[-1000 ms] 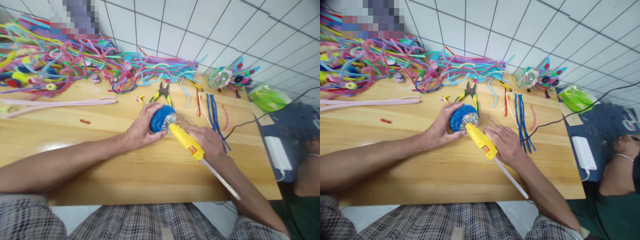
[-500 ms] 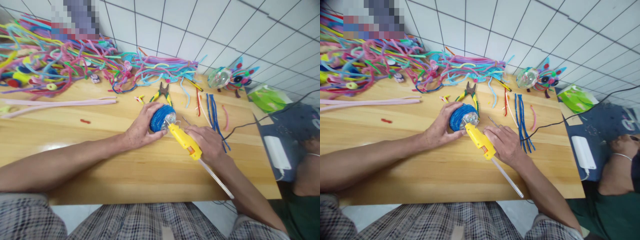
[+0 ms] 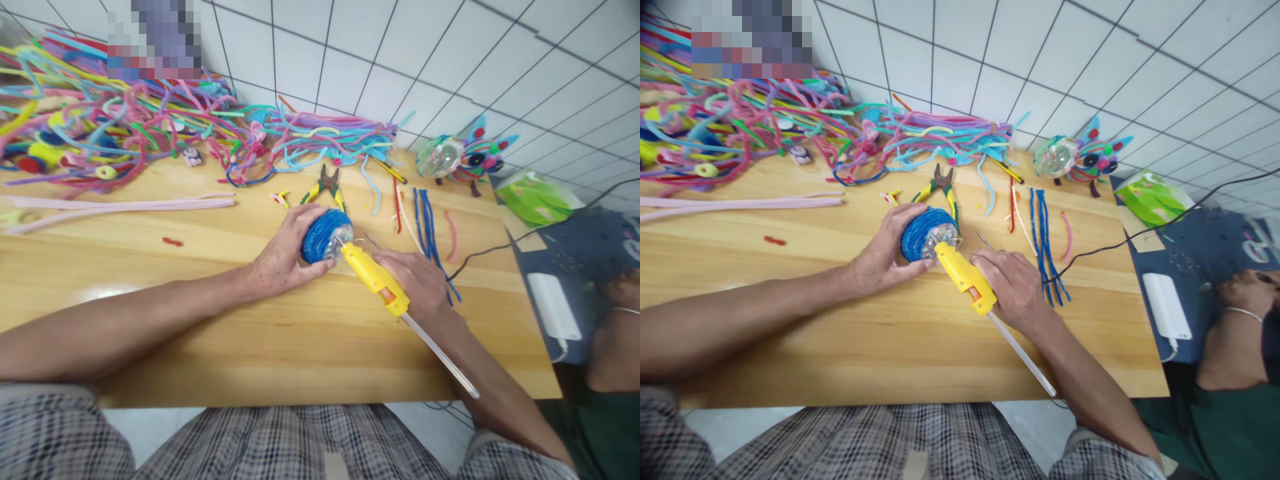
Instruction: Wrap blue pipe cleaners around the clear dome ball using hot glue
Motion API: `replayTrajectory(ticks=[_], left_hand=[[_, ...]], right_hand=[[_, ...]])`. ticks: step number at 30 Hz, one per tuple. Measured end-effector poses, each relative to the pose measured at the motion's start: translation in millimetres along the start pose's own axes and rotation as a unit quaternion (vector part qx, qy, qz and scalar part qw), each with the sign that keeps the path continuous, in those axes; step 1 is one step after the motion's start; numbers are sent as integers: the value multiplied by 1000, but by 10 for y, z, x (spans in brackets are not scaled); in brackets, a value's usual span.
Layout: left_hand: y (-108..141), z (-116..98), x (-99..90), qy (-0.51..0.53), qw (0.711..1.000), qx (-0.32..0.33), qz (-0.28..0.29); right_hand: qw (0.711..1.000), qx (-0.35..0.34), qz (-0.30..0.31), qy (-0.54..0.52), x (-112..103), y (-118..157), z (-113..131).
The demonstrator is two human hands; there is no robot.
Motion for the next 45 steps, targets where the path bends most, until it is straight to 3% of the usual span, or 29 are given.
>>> replayTrajectory(ticks=[45], left_hand=[[4,-3,15,2,1000,11,-6]], right_hand=[[1000,-18,2,-12,15,-34,14]])
Point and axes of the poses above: each hand's wrist, its own y-axis away from the middle knuckle, its own x-axis out of the palm, z = x × y, the point moved 1 cm from there along -y, towards the middle knuckle, and after that the axes turned 12 degrees about -y, right-handed, at the moved point
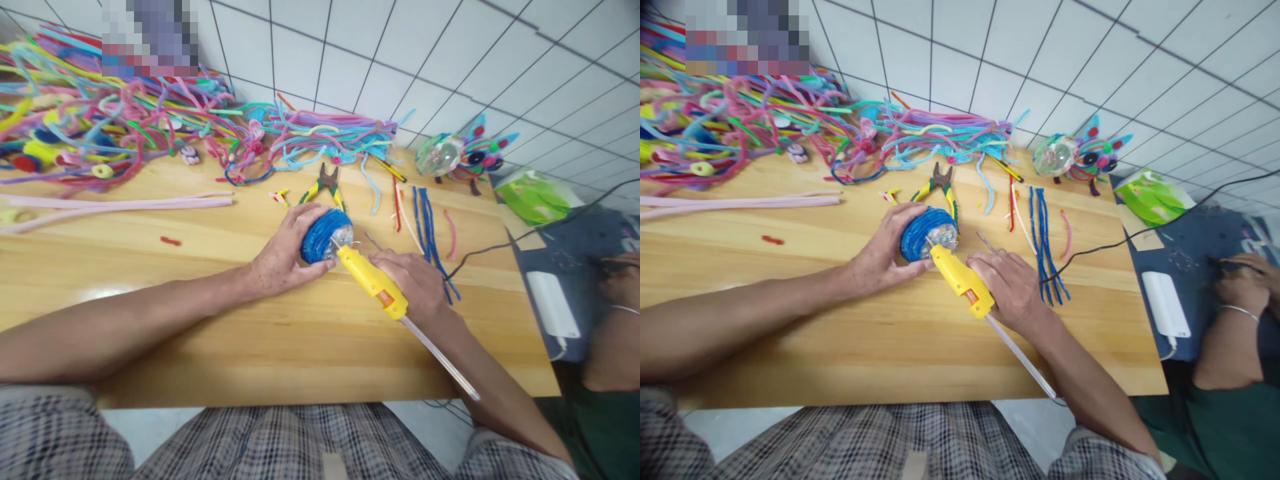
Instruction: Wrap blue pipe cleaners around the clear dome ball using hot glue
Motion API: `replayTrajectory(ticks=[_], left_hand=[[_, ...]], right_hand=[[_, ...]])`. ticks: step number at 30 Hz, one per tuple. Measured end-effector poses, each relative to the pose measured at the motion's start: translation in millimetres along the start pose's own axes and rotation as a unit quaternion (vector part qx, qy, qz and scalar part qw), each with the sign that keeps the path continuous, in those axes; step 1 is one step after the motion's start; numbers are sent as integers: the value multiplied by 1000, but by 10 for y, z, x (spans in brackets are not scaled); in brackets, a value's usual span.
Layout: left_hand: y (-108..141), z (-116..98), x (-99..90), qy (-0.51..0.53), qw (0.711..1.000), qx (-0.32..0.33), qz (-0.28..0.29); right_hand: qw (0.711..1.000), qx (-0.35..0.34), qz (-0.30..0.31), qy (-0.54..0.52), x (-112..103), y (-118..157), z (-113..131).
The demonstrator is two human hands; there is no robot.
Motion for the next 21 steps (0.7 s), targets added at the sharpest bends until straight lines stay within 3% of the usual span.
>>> replayTrajectory(ticks=[10,16,21], left_hand=[[-6,9,-27,-8,1000,-5,19],[-8,1,-28,1,1000,-2,15],[-10,2,-33,4,1000,-8,17]], right_hand=[[1000,2,-12,25,-8,43,-18],[999,-9,15,31,-18,27,-3],[999,8,-10,30,4,76,-30]])
Point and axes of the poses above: each hand's wrist, its own y-axis away from the middle knuckle, its own x-axis out of the palm, z = x × y, the point moved 1 cm from there along -y, towards the middle knuckle, and after that the axes turned 12 degrees about -y, right-handed, at the moved point
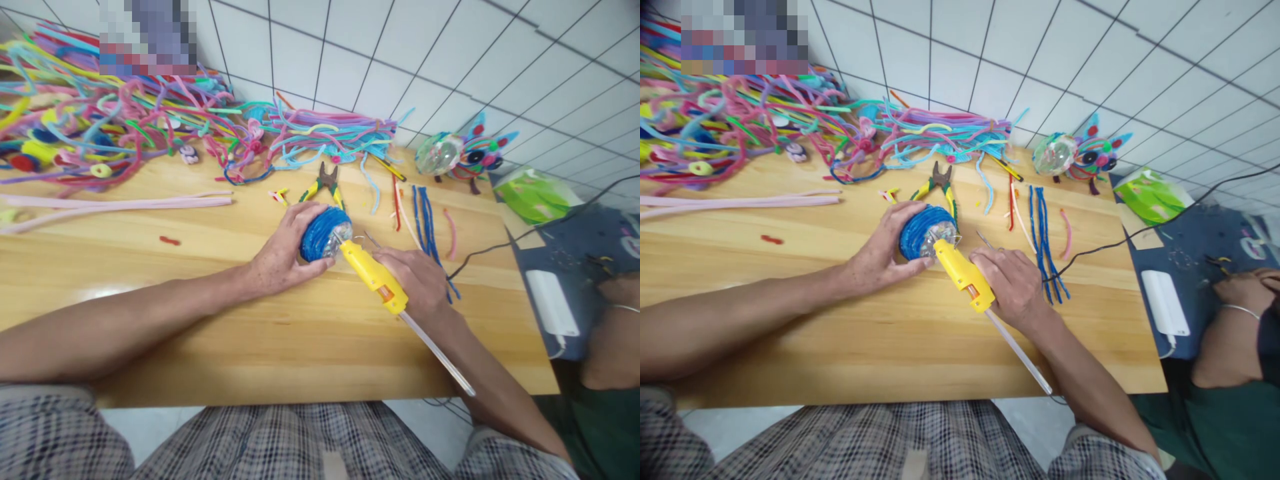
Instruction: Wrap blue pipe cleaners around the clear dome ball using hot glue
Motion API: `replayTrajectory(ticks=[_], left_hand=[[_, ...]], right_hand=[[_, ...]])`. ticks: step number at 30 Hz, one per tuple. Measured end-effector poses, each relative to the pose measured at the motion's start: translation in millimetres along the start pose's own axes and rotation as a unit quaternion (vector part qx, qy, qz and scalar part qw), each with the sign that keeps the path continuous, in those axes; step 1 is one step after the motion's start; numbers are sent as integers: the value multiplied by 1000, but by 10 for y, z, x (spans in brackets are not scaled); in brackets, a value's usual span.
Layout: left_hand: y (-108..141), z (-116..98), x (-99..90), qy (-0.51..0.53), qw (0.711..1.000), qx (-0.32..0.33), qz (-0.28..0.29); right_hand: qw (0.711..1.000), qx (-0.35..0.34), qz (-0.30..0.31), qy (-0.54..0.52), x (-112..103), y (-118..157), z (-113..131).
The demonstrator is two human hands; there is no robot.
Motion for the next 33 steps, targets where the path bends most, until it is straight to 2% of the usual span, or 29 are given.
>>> replayTrajectory(ticks=[9,15,19,25,33], left_hand=[[-1,3,3,-13,1000,-3,13],[1,4,14,-11,1000,9,-5],[-1,4,20,-9,1000,2,-2],[-5,4,11,-5,1000,0,2],[-5,15,-1,-2,1000,1,1]], right_hand=[[1000,-1,2,-11,-6,-19,7],[1000,-18,14,-2,-22,-67,32],[1000,-4,-5,-3,-18,-48,11],[1000,-10,16,-19,-17,-22,-3],[1000,-8,9,-2,-26,-32,10]])
Point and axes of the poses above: each hand's wrist, its own y-axis away from the middle knuckle, its own x-axis out of the palm, z = x × y, the point moved 1 cm from there along -y, towards the middle knuckle, and after that the axes turned 12 degrees about -y, right-handed, at the moved point
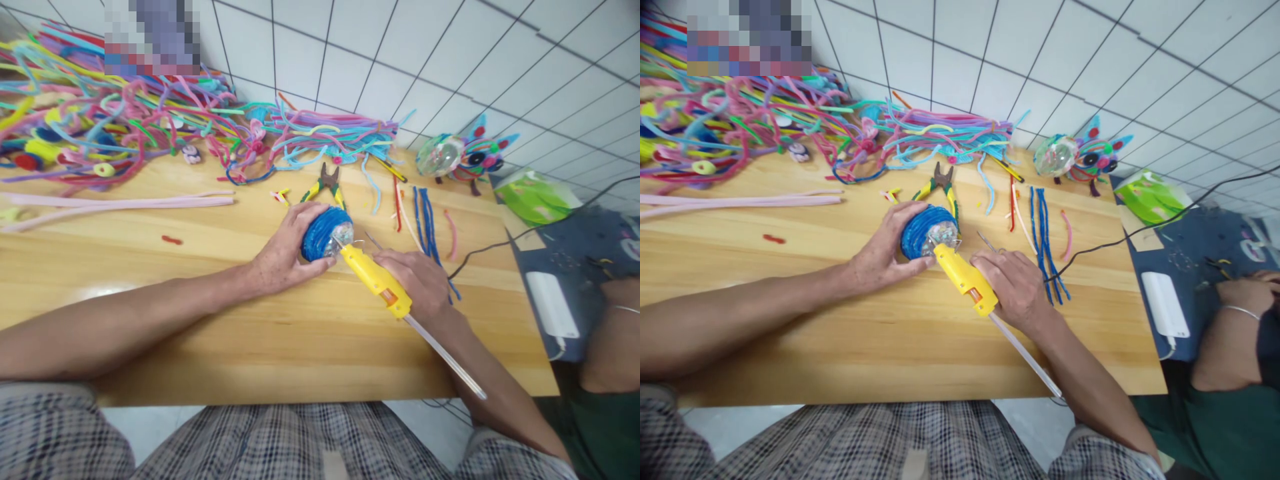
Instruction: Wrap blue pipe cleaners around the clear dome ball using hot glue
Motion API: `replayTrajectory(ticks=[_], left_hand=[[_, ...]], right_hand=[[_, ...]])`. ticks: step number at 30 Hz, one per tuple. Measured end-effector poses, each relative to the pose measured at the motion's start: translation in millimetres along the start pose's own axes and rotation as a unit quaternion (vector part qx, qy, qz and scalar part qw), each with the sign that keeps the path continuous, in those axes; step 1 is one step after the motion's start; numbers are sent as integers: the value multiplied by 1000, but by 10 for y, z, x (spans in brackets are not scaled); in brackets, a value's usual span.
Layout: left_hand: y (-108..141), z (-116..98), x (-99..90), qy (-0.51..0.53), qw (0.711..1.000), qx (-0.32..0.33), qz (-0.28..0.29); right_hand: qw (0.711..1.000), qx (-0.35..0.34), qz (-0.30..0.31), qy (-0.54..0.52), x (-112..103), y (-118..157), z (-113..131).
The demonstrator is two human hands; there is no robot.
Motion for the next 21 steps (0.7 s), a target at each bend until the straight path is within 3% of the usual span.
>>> replayTrajectory(ticks=[21], left_hand=[[-4,-13,-1,-1,1000,3,4]], right_hand=[[1000,-1,-5,-20,21,-14,2]])
Point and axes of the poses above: each hand's wrist, its own y-axis away from the middle knuckle, its own x-axis out of the palm, z = x × y, the point moved 1 cm from there along -y, towards the middle knuckle, and after that the axes turned 12 degrees about -y, right-handed, at the moved point
